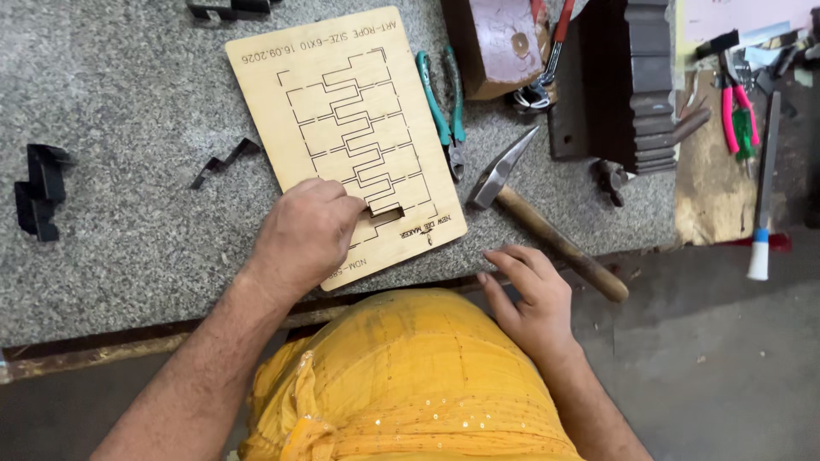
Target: The person repeatedly picks up small black metal pieces from a wooden template, places them into a metal grooved jig, and strikes them with a hammer to shape them. The person then returns the shaped pieces to the template.
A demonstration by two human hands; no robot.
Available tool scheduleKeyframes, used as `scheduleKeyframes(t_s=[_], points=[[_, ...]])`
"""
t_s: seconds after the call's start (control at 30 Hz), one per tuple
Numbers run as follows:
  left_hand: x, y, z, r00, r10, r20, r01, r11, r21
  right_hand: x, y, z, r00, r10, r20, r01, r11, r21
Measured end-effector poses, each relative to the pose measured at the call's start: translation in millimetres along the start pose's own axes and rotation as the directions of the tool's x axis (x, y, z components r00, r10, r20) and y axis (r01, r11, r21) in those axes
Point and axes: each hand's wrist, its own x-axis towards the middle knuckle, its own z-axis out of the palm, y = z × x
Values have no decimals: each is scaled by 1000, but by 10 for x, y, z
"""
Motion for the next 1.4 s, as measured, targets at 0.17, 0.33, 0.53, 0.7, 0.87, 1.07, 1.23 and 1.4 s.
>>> scheduleKeyframes(t_s=[0.17,0.33,0.53,0.7,0.87,1.07,1.23,1.4], points=[[-16,-51,-33,998,45,39,-43,998,-49,109,-162,91,1000,-14,-9,14,999,50],[24,-75,-29,991,110,82,-100,988,-117,232,-265,174,998,54,29,-57,991,118],[48,-98,-37,990,114,83,-98,980,-172,388,-279,250,998,23,63,-30,993,110],[63,-121,-65,989,117,96,-96,975,-200,500,-283,304,997,-9,78,0,993,118],[66,-117,-59,984,110,137,-80,975,-209,602,-306,342,993,0,116,-16,990,137],[77,-108,-46,985,89,145,-62,982,-181,710,-307,359,987,-28,160,3,988,155],[75,-125,-76,979,117,166,-81,975,-208,749,-297,363,986,-31,166,5,987,158],[92,-105,-54,978,123,171,-93,980,-174,755,-290,369,985,-22,169,-6,987,161]])
